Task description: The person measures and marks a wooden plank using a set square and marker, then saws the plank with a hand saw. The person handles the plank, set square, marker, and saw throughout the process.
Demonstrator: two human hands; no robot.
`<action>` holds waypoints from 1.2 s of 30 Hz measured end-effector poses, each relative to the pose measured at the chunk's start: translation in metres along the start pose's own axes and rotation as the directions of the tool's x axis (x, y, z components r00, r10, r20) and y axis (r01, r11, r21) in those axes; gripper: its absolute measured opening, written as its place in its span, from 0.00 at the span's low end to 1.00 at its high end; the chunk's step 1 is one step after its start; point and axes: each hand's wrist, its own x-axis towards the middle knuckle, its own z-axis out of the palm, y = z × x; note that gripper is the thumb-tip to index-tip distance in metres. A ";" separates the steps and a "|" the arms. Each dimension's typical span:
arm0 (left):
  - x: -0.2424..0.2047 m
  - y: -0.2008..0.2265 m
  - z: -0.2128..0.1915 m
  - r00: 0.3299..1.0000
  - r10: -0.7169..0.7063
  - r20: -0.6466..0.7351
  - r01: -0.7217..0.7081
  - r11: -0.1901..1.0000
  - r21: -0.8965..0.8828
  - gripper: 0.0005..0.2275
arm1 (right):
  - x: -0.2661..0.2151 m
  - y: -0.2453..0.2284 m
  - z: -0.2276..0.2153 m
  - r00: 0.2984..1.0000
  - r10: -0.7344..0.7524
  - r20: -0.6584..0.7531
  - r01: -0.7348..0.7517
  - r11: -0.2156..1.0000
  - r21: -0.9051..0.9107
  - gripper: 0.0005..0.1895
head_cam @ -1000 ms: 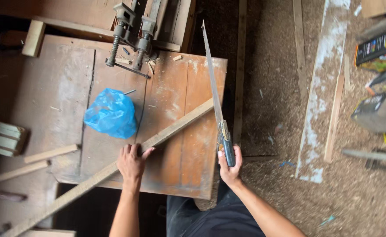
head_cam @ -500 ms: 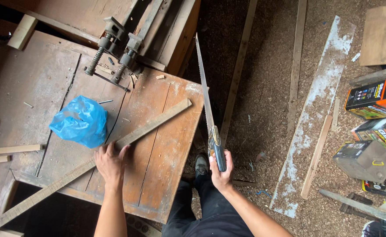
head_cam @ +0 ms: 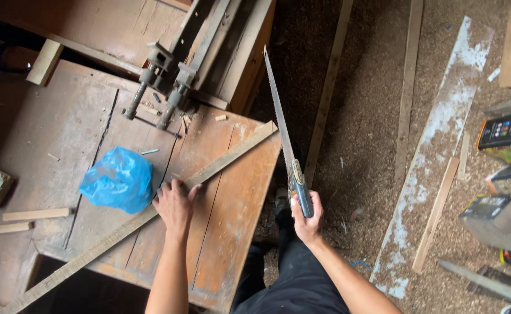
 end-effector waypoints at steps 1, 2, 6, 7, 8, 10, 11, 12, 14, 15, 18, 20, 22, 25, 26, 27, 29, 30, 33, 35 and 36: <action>0.008 0.012 0.001 1.000 -0.008 0.005 0.008 1.000 -0.011 0.24 | 0.014 0.002 -0.002 1.000 0.012 0.005 -0.012 1.000 -0.007 0.07; 0.016 0.023 0.002 1.000 -0.029 0.005 0.029 1.000 -0.002 0.24 | 0.029 0.004 -0.004 0.999 0.018 0.027 -0.018 1.000 -0.006 0.07; 0.026 0.061 -0.001 0.993 -0.115 -0.008 0.114 0.992 -0.049 0.25 | 0.069 0.010 -0.020 0.998 0.041 0.050 -0.038 0.998 -0.045 0.07; 0.028 0.067 -0.004 0.989 -0.144 -0.024 0.141 0.987 -0.077 0.25 | 0.077 0.012 -0.021 0.998 0.041 0.049 -0.038 0.998 -0.058 0.07; 0.029 0.074 -0.007 0.985 -0.167 -0.033 0.163 0.981 -0.104 0.26 | 0.083 0.014 -0.022 0.997 0.031 0.066 -0.028 0.999 -0.046 0.07; 0.033 0.088 -0.012 0.980 -0.196 -0.037 0.188 0.970 -0.151 0.28 | 0.085 0.016 -0.024 0.997 0.021 0.078 -0.019 1.000 -0.023 0.07; 0.038 0.099 -0.013 0.987 -0.150 -0.055 0.143 0.983 -0.111 0.28 | 0.083 0.016 -0.025 0.996 -0.003 0.093 0.005 1.000 -0.020 0.07; 0.043 0.114 -0.010 0.992 -0.103 -0.071 0.098 0.993 -0.070 0.28 | 0.081 0.015 -0.026 0.994 -0.027 0.109 0.030 0.999 -0.018 0.06; 0.061 0.146 0.002 0.999 0.008 -0.034 -0.010 0.997 -0.075 0.28 | 0.080 0.015 -0.025 0.990 -0.050 0.129 0.055 0.998 -0.033 0.06; 0.070 0.166 0.013 0.996 0.080 0.026 -0.076 0.988 -0.133 0.28 | 0.076 0.014 -0.027 0.991 -0.042 0.125 0.050 0.997 -0.063 0.06; 0.107 0.204 0.044 0.927 0.364 0.086 -0.346 0.923 -0.169 0.29 | 0.072 0.017 -0.028 0.993 -0.043 0.114 0.052 0.995 -0.080 0.07; 0.122 0.216 0.057 0.880 0.455 0.136 -0.436 0.888 -0.149 0.29 | 0.071 0.019 -0.026 0.994 -0.046 0.102 0.055 0.995 -0.085 0.07; 0.128 0.218 0.065 0.836 0.518 0.182 -0.491 0.854 -0.172 0.27 | 0.069 0.020 -0.025 0.995 -0.045 0.086 0.054 0.992 -0.113 0.07; 0.128 0.218 0.069 0.813 0.555 0.177 -0.536 0.831 -0.147 0.26 | 0.064 0.024 -0.021 0.992 -0.086 0.090 0.094 0.992 -0.082 0.06; 0.128 0.218 0.070 0.812 0.559 0.164 -0.545 0.829 -0.129 0.26 | 0.063 0.027 -0.018 0.992 -0.092 0.090 0.099 0.992 -0.081 0.06; 0.128 0.218 0.070 0.810 0.556 0.184 -0.539 0.831 -0.137 0.26 | 0.064 0.029 -0.016 0.991 -0.099 0.092 0.107 0.991 -0.081 0.07; 0.127 0.218 0.070 0.805 0.549 0.226 -0.526 0.836 -0.155 0.26 | 0.064 0.035 -0.012 0.990 -0.109 0.085 0.116 0.990 -0.084 0.07; 0.127 0.218 0.070 0.807 0.547 0.222 -0.526 0.837 -0.151 0.26 | 0.064 0.038 -0.011 0.991 -0.111 0.076 0.117 0.989 -0.088 0.08; 0.127 0.218 0.068 0.808 0.547 0.219 -0.527 0.837 -0.148 0.25 | 0.059 0.039 -0.010 0.992 -0.114 0.057 0.122 0.982 -0.146 0.09; 0.131 0.220 0.066 0.810 0.546 0.215 -0.526 0.838 -0.146 0.25 | 0.060 0.038 -0.011 0.987 -0.149 0.051 0.156 0.970 -0.186 0.09; 0.134 0.223 0.066 0.813 0.543 0.211 -0.518 0.840 -0.162 0.24 | 0.062 0.037 -0.011 0.982 -0.182 0.048 0.187 0.962 -0.200 0.09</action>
